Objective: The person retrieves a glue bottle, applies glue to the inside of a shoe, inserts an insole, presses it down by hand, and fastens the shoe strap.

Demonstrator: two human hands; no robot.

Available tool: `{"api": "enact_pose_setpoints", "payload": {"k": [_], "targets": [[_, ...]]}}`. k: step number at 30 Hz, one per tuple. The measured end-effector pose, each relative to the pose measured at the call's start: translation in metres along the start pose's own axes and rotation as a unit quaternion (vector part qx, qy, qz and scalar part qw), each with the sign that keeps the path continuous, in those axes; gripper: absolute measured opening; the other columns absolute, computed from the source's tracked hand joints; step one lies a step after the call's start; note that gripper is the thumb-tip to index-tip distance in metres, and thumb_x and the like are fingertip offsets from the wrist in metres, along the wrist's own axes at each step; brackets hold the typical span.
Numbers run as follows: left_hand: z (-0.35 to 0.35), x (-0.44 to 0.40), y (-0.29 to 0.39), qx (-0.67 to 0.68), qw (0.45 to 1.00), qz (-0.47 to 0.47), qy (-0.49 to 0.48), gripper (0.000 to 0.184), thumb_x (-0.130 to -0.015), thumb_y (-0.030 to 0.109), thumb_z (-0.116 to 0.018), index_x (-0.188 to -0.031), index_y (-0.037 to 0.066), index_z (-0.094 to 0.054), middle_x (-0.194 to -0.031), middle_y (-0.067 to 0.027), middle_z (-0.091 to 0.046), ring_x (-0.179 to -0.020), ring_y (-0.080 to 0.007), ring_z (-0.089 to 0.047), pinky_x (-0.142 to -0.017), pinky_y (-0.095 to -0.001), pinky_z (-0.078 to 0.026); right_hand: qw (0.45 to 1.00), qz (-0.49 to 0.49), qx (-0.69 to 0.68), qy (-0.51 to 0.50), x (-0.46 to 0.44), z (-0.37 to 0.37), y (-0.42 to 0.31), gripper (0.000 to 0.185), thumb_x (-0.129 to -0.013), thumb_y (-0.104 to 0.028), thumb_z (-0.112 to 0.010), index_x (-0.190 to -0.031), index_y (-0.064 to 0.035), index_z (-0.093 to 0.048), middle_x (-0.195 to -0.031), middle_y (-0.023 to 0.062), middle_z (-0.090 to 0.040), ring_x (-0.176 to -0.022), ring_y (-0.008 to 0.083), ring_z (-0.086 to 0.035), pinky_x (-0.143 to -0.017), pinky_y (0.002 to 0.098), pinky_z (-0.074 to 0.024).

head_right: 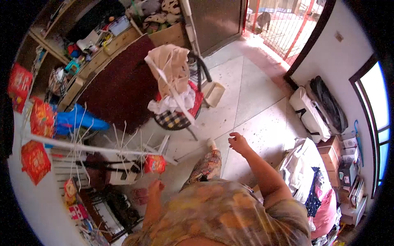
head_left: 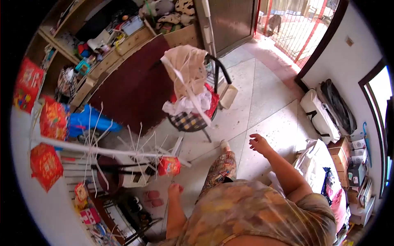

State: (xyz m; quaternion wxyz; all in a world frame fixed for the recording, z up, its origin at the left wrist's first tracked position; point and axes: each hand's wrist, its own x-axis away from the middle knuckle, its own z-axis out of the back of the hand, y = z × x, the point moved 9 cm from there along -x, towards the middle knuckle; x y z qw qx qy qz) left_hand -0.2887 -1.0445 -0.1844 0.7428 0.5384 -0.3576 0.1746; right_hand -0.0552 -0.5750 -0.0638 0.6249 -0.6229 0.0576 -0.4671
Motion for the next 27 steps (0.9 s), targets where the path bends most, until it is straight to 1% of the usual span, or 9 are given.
{"api": "enact_pose_setpoints", "payload": {"k": [2,7,10,12,16,20,22,26,27], "targets": [[-0.022,-0.05,-0.018,-0.002,1.0,0.003,-0.018,0.012,-0.078,0.014,-0.051,-0.076,0.002,-0.052,-0.064,-0.0079,-0.056,-0.054,-0.0161,-0.055,-0.048,-0.0278,-0.046,1.0,0.005,0.009,0.014,-0.028,0.019,-0.023,0.036,-0.077,-0.017,-0.053,-0.108,-0.0012,-0.046,-0.074,0.0091,-0.056,-0.061,0.0156,-0.057,-0.053,0.0267,-0.0456],[-0.099,-0.077,0.03,0.013,0.999,0.022,-0.034,0.014,-0.079,0.015,-0.05,-0.075,0.002,-0.051,-0.063,-0.0072,-0.055,-0.053,-0.0157,-0.055,-0.046,-0.0272,-0.046,0.996,0.05,0.07,0.032,-0.118,0.062,-0.105,0.033,-0.078,-0.017,-0.053,-0.105,0.0,-0.048,-0.073,0.0109,-0.057,-0.061,0.0163,-0.057,-0.056,0.0273,-0.046],[-0.143,-0.092,0.085,-0.029,0.998,0.001,-0.053,0.013,-0.08,0.015,-0.049,-0.075,0.002,-0.052,-0.064,-0.006,-0.054,-0.052,-0.0152,-0.055,-0.047,-0.0265,-0.047,0.986,0.127,0.09,0.051,-0.172,0.078,-0.174,0.032,-0.078,-0.017,-0.052,-0.106,-0.0004,-0.048,-0.074,0.0114,-0.058,-0.061,0.0173,-0.057,-0.058,0.0281,-0.0462],[-0.178,-0.067,0.161,-0.024,0.997,-0.013,-0.069,0.014,-0.08,0.016,-0.05,-0.079,0.002,-0.053,-0.065,-0.005,-0.055,-0.052,-0.0148,-0.055,-0.048,-0.0267,-0.047,0.985,0.139,0.085,0.056,-0.195,0.078,-0.21,0.034,-0.078,-0.018,-0.052,-0.107,-0.001,-0.048,-0.077,0.0122,-0.058,-0.064,0.0179,-0.057,-0.061,0.0294,-0.046],[-0.237,-0.067,0.249,-0.042,0.992,-0.081,-0.085,0.017,-0.082,0.018,-0.05,-0.086,0.002,-0.055,-0.074,-0.0049,-0.058,-0.065,-0.014,-0.057,-0.058,-0.026,-0.048,0.984,0.159,0.066,0.05,-0.249,0.078,-0.256,0.039,-0.076,-0.02,-0.055,-0.11,-0.0026,-0.047,-0.083,0.0135,-0.058,-0.072,0.0203,-0.057,-0.065,0.0316,-0.0461],[-0.314,-0.046,0.311,0.02,0.987,-0.098,-0.129,0.02,-0.084,0.019,-0.051,-0.093,0.002,-0.055,-0.081,-0.005,-0.059,-0.072,-0.0131,-0.057,-0.065,-0.0251,-0.047,0.955,0.263,0.129,0.038,-0.324,0.075,-0.316,0.051,-0.071,-0.027,-0.062,-0.113,-0.0049,-0.045,-0.091,0.0157,-0.057,-0.076,0.0227,-0.057,-0.069,0.032,-0.0457],[-0.366,-0.028,0.333,-0.012,0.966,-0.152,-0.211,0.026,-0.084,0.021,-0.053,-0.102,0.002,-0.052,-0.088,-0.0056,-0.058,-0.079,-0.013,-0.056,-0.072,-0.0251,-0.045,0.926,0.328,0.185,0.027,-0.359,0.07,-0.36,0.061,-0.068,-0.03,-0.065,-0.118,-0.0063,-0.04,-0.099,0.0184,-0.053,-0.084,0.0269,-0.055,-0.074,0.0343,-0.0447],[-0.44,-0.007,0.356,-0.081,0.961,-0.175,-0.196,0.031,-0.082,0.016,-0.054,-0.11,0.002,-0.049,-0.1,-0.0064,-0.056,-0.087,-0.0133,-0.054,-0.079,-0.0245,-0.041,0.898,0.395,0.191,0.031,-0.431,0.062,-0.43,0.075,-0.06,-0.033,-0.069,-0.122,-0.0076,-0.034,-0.103,0.0202,-0.05,-0.096,0.0339,-0.05,-0.083,0.0374,-0.0414],[-0.452,-0.004,0.359,-0.055,0.962,-0.194,-0.187,0.035,-0.08,0.017,-0.056,-0.11,0.001,-0.048,-0.1,-0.0073,-0.056,-0.087,-0.0138,-0.054,-0.078,-0.0247,-0.041,0.887,0.408,0.214,0.033,-0.444,0.06,-0.443,0.077,-0.059,-0.032,-0.069,-0.123,-0.0088,-0.035,-0.105,0.0193,-0.051,-0.097,0.0301,-0.051,-0.083,0.0359,-0.0417]]}}
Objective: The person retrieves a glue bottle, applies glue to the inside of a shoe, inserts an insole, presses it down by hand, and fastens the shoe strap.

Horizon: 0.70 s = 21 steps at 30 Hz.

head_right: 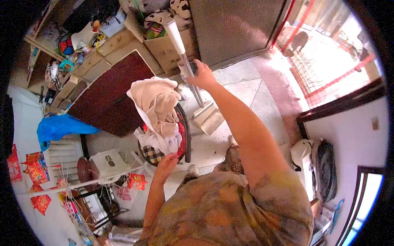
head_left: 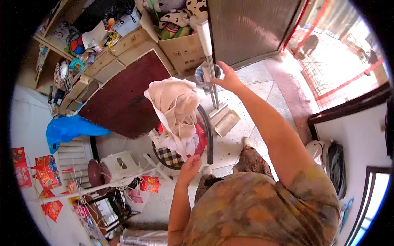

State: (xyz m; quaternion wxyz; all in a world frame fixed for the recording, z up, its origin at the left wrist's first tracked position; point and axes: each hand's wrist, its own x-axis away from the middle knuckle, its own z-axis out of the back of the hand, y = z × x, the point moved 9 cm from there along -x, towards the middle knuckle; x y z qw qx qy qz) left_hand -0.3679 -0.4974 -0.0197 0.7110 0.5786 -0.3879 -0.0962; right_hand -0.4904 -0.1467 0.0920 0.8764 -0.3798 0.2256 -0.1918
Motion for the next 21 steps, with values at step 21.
{"api": "enact_pose_setpoints", "payload": {"k": [21], "targets": [[-0.049,-0.053,0.009,-0.317,0.901,0.085,0.282,0.034,-0.073,0.02,-0.057,-0.101,0.002,-0.049,-0.086,-0.0204,-0.057,-0.082,-0.0356,-0.055,-0.071,-0.041,-0.043,0.954,-0.051,-0.147,-0.256,-0.14,-0.012,0.092,0.026,-0.069,-0.024,-0.064,-0.085,-0.0053,-0.059,-0.072,0.0068,-0.061,-0.062,0.0144,-0.059,-0.059,0.0294,-0.0485]]}}
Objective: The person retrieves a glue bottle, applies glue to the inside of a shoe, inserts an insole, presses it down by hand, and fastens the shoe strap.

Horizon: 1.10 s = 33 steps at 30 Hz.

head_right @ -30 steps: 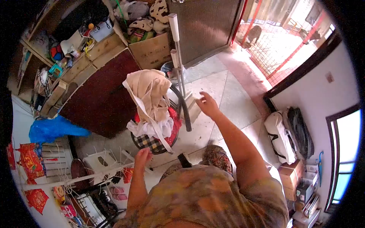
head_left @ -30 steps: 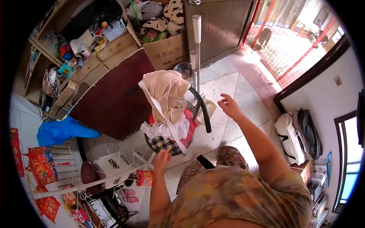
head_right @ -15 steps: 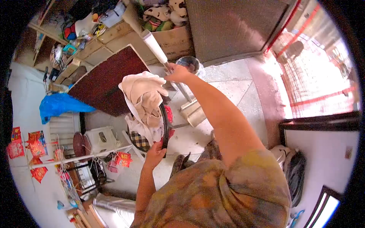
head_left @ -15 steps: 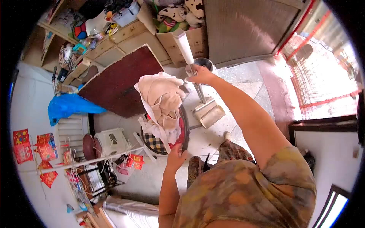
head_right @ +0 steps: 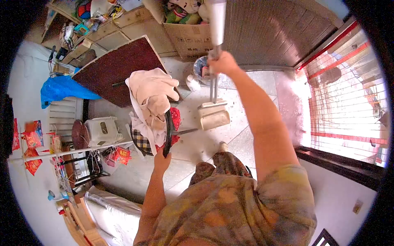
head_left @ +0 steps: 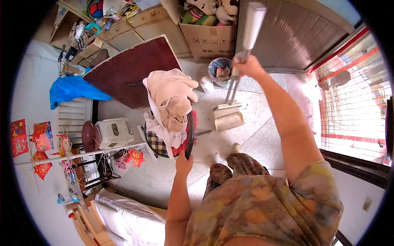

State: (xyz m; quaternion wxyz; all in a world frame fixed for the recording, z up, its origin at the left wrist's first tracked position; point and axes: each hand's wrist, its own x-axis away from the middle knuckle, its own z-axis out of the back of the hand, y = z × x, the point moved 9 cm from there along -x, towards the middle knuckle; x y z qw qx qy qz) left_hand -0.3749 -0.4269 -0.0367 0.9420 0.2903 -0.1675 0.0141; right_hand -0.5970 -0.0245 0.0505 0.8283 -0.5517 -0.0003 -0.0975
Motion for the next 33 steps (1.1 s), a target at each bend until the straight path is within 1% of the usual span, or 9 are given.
{"api": "enact_pose_setpoints", "payload": {"k": [3,10,16,20,22,25,28,32,33], "targets": [[0.008,0.003,0.013,0.008,0.999,-0.03,0.045,0.033,-0.073,0.021,-0.057,-0.099,0.003,-0.049,-0.086,-0.0198,-0.058,-0.08,-0.036,-0.056,-0.069,-0.0423,-0.043,0.998,-0.008,-0.042,0.041,-0.003,0.052,0.001,0.023,-0.069,-0.022,-0.065,-0.084,-0.0063,-0.059,-0.072,0.0047,-0.06,-0.062,0.0128,-0.058,-0.054,0.0281,-0.0484],[0.008,0.003,0.015,-0.064,0.995,0.069,0.024,0.03,-0.073,0.023,-0.056,-0.095,0.003,-0.049,-0.083,-0.0194,-0.058,-0.078,-0.0368,-0.055,-0.067,-0.0438,-0.043,0.991,0.004,0.015,0.13,-0.037,0.114,0.032,0.022,-0.068,-0.019,-0.065,-0.084,-0.0054,-0.058,-0.074,0.0051,-0.059,-0.064,0.0129,-0.058,-0.05,0.0265,-0.0488],[0.008,0.006,0.017,-0.108,0.99,0.068,0.063,0.031,-0.074,0.021,-0.057,-0.097,0.003,-0.048,-0.087,-0.019,-0.057,-0.078,-0.0364,-0.056,-0.067,-0.0436,-0.043,0.986,-0.054,-0.069,0.141,-0.07,0.135,0.058,0.02,-0.069,-0.017,-0.065,-0.083,-0.0049,-0.057,-0.074,0.0047,-0.058,-0.061,0.0119,-0.057,-0.05,0.0261,-0.051],[0.003,0.005,0.009,-0.128,0.988,0.07,0.054,0.035,-0.075,0.021,-0.057,-0.102,0.001,-0.047,-0.087,-0.0206,-0.057,-0.079,-0.037,-0.055,-0.069,-0.0432,-0.043,0.971,-0.089,-0.134,0.174,-0.087,0.158,0.079,0.025,-0.07,-0.017,-0.066,-0.091,-0.0076,-0.056,-0.08,0.0027,-0.056,-0.068,0.0142,-0.055,-0.05,0.0252,-0.05],[0.003,0.005,0.01,-0.129,0.988,0.062,0.064,0.033,-0.074,0.019,-0.057,-0.099,0.001,-0.047,-0.085,-0.0197,-0.057,-0.078,-0.0366,-0.055,-0.067,-0.0432,-0.044,0.969,-0.1,-0.148,0.173,-0.09,0.169,0.08,0.03,-0.07,-0.018,-0.066,-0.097,-0.0093,-0.054,-0.088,0.0026,-0.055,-0.076,0.0159,-0.055,-0.055,0.0266,-0.0495],[0.004,0.005,0.011,-0.121,0.989,0.061,0.062,0.03,-0.073,0.018,-0.058,-0.097,0.002,-0.047,-0.083,-0.019,-0.057,-0.076,-0.0365,-0.055,-0.065,-0.0434,-0.044,0.968,-0.114,-0.175,0.138,-0.09,0.17,0.076,0.039,-0.073,-0.023,-0.063,-0.108,-0.0138,-0.05,-0.101,0.0023,-0.052,-0.094,0.0179,-0.049,-0.074,0.0377,-0.0446],[0.004,0.004,0.012,-0.116,0.99,0.072,0.043,0.03,-0.073,0.018,-0.058,-0.097,0.003,-0.047,-0.083,-0.0194,-0.057,-0.076,-0.0369,-0.055,-0.064,-0.0437,-0.043,0.977,-0.107,-0.162,0.086,-0.089,0.161,0.071,0.043,-0.074,-0.023,-0.062,-0.114,-0.0171,-0.048,-0.102,0.0,-0.052,-0.098,0.0175,-0.047,-0.077,0.0392,-0.0426],[0.005,0.004,0.012,-0.112,0.99,0.063,0.051,0.028,-0.073,0.018,-0.058,-0.095,0.003,-0.047,-0.083,-0.0199,-0.057,-0.077,-0.0378,-0.055,-0.065,-0.0444,-0.043,0.975,-0.085,-0.188,0.078,-0.075,0.156,0.077,0.042,-0.075,-0.021,-0.059,-0.115,-0.0189,-0.047,-0.102,-0.0033,-0.052,-0.096,0.0141,-0.048,-0.074,0.0387,-0.0428],[0.003,0.003,0.01,-0.113,0.99,0.061,0.05,0.028,-0.073,0.018,-0.058,-0.095,0.003,-0.047,-0.083,-0.0199,-0.057,-0.077,-0.0378,-0.055,-0.065,-0.0444,-0.043,0.971,-0.067,-0.179,0.147,-0.06,0.159,0.075,0.041,-0.075,-0.017,-0.057,-0.115,-0.0149,-0.047,-0.096,-0.0006,-0.054,-0.084,0.0135,-0.052,-0.066,0.0346,-0.0452]]}}
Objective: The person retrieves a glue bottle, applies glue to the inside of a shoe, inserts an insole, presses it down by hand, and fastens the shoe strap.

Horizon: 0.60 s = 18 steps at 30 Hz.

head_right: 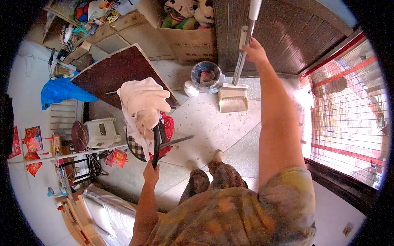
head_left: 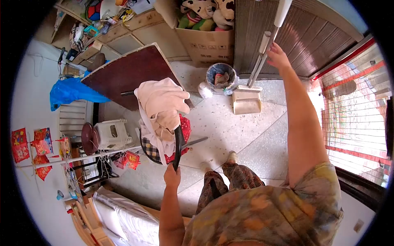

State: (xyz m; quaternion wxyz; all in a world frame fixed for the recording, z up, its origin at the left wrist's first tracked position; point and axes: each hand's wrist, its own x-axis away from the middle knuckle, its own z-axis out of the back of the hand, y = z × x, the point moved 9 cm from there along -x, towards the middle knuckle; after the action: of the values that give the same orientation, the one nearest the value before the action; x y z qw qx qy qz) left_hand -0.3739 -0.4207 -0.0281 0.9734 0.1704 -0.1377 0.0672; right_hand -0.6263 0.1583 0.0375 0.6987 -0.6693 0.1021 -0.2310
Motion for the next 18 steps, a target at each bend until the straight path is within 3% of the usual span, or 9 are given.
{"api": "enact_pose_setpoints", "payload": {"k": [3,4,5,6,7,9,12,15,18], "targets": [[0.001,0.002,-0.003,-0.01,1.0,0.002,0.014,0.028,-0.074,0.019,-0.058,-0.094,0.003,-0.046,-0.083,-0.0204,-0.057,-0.076,-0.0383,-0.055,-0.065,-0.045,-0.043,0.998,-0.039,0.015,0.039,0.038,0.003,0.049,0.04,-0.073,-0.007,-0.055,-0.111,-0.0042,-0.046,-0.074,0.0053,-0.055,-0.058,0.0141,-0.053,-0.049,0.0274,-0.0445],[0.003,0.001,0.001,-0.005,1.0,0.007,0.005,0.029,-0.074,0.019,-0.057,-0.095,0.003,-0.046,-0.083,-0.0206,-0.057,-0.076,-0.0383,-0.055,-0.065,-0.0453,-0.043,0.996,-0.057,0.04,0.051,0.042,0.003,0.097,0.032,-0.073,-0.009,-0.054,-0.104,-0.0039,-0.05,-0.072,0.004,-0.054,-0.059,0.013,-0.053,-0.05,0.028,-0.0455],[0.004,0.001,0.005,0.0,1.0,0.011,-0.002,0.029,-0.074,0.019,-0.057,-0.096,0.003,-0.046,-0.083,-0.0207,-0.057,-0.076,-0.0383,-0.055,-0.065,-0.0457,-0.043,0.989,-0.137,-0.053,-0.035,0.072,-0.018,0.132,0.024,-0.074,-0.011,-0.055,-0.097,-0.0037,-0.052,-0.073,0.0039,-0.054,-0.061,0.0122,-0.054,-0.051,0.028,-0.0462],[0.002,0.0,0.003,-0.012,1.0,0.011,0.001,0.029,-0.074,0.02,-0.056,-0.096,0.004,-0.045,-0.083,-0.0209,-0.057,-0.076,-0.0381,-0.055,-0.065,-0.0458,-0.043,0.964,-0.169,0.067,-0.195,0.088,-0.048,0.177,0.023,-0.073,-0.015,-0.056,-0.095,-0.0052,-0.054,-0.075,0.0035,-0.054,-0.067,0.012,-0.055,-0.052,0.0279,-0.0469],[-0.004,-0.002,-0.003,-0.002,1.0,0.011,-0.015,0.029,-0.074,0.019,-0.056,-0.096,0.004,-0.045,-0.085,-0.021,-0.057,-0.076,-0.0376,-0.055,-0.065,-0.0456,-0.043,0.949,-0.111,-0.069,-0.288,0.136,-0.083,0.166,0.024,-0.074,-0.019,-0.058,-0.094,-0.0063,-0.054,-0.075,0.0029,-0.055,-0.069,0.0117,-0.055,-0.053,0.0279,-0.0476],[-0.011,-0.004,-0.01,0.007,1.0,-0.004,-0.007,0.029,-0.074,0.02,-0.056,-0.095,0.004,-0.046,-0.085,-0.0203,-0.056,-0.077,-0.0371,-0.055,-0.066,-0.0452,-0.044,0.918,-0.275,-0.043,-0.282,0.218,-0.131,0.179,0.025,-0.079,-0.025,-0.055,-0.097,-0.0087,-0.054,-0.085,0.0057,-0.058,-0.073,0.0149,-0.056,-0.06,0.03,-0.0491],[-0.008,-0.004,-0.003,0.046,0.998,-0.028,-0.02,0.04,-0.071,0.021,-0.057,-0.105,0.004,-0.045,-0.092,-0.019,-0.055,-0.087,-0.0363,-0.052,-0.073,-0.0434,-0.042,0.874,-0.312,-0.011,-0.373,0.312,-0.214,0.157,0.041,-0.082,-0.033,-0.052,-0.113,-0.0077,-0.045,-0.099,0.0091,-0.056,-0.085,0.0191,-0.056,-0.073,0.032,-0.046],[-0.002,0.007,0.001,0.066,0.989,-0.113,0.066,0.04,-0.069,0.02,-0.059,-0.102,0.001,-0.046,-0.093,-0.0196,-0.054,-0.088,-0.0356,-0.052,-0.076,-0.042,-0.042,0.884,-0.265,0.013,-0.386,0.358,-0.275,0.126,0.055,-0.079,-0.035,-0.055,-0.122,-0.0056,-0.036,-0.097,0.0083,-0.055,-0.085,0.0172,-0.054,-0.073,0.0301,-0.0442],[0.002,0.021,-0.004,0.059,0.993,-0.089,0.043,0.053,-0.069,0.022,-0.06,-0.112,0.0,-0.04,-0.105,-0.0198,-0.049,-0.095,-0.0358,-0.049,-0.081,-0.0415,-0.04,0.912,-0.241,0.036,-0.33,0.364,-0.31,0.118,0.062,-0.076,-0.039,-0.059,-0.123,-0.0061,-0.035,-0.098,0.0117,-0.054,-0.082,0.0173,-0.052,-0.069,0.0308,-0.0424]]}}
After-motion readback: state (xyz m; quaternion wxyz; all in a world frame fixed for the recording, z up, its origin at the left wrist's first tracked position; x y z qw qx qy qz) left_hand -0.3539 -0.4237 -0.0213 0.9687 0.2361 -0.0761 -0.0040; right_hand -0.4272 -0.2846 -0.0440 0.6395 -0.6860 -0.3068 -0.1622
